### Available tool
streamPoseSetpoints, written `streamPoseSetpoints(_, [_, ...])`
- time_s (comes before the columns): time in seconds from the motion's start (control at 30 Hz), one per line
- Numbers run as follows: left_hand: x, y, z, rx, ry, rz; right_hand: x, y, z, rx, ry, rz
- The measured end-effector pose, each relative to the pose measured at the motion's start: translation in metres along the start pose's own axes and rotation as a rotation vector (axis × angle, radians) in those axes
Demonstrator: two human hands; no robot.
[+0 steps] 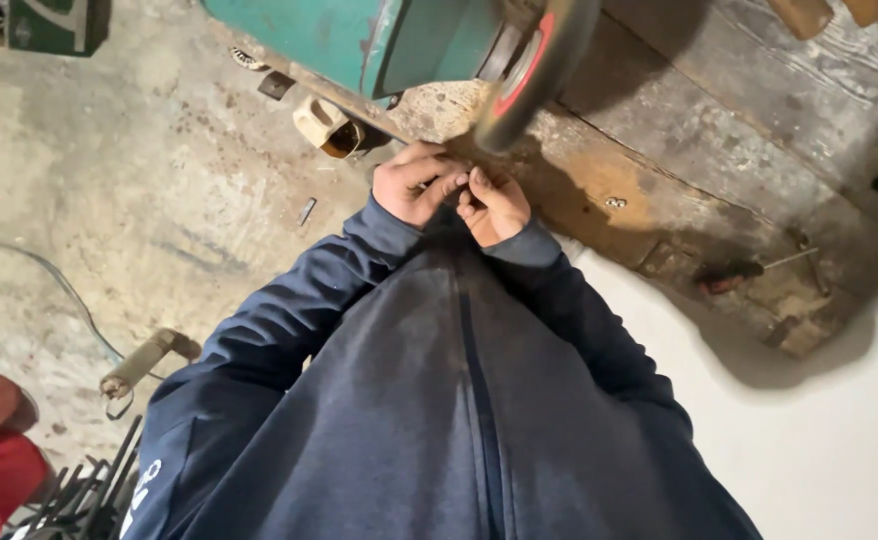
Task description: The person holds a small metal part against a spinning bench grinder wheel at a workbench, then walks across the workshop, picks up a cylindrical metal component, and uses pliers to grip and work on it.
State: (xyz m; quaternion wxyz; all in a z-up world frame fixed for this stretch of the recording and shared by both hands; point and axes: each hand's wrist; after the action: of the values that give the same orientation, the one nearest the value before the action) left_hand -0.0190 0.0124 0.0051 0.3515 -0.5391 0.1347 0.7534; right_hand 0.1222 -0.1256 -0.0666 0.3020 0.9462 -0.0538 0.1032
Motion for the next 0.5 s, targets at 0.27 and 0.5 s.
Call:
streamPoseSetpoints(0.27, [-0.002,-0.004,-0.023,0.06,0.54,0.45,-0.011,-0.014,0.022,0.054,0.037,0.236])
streamPoseSetpoints(0.5, [-0.002,-0.02,-0.022,0.049,0.412,0.5,-0.011,-0.017,-0.009,0.135,-0.146,0.175])
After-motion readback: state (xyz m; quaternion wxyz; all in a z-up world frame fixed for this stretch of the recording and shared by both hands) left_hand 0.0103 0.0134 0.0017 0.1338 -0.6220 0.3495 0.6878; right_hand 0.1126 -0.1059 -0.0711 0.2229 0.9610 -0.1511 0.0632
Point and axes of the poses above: each hand's wrist, its own y-axis away from the middle knuckle, its own z-axis out of the back of the hand, x = y × z, and after that the axes turned 12 degrees about -y, right-handed
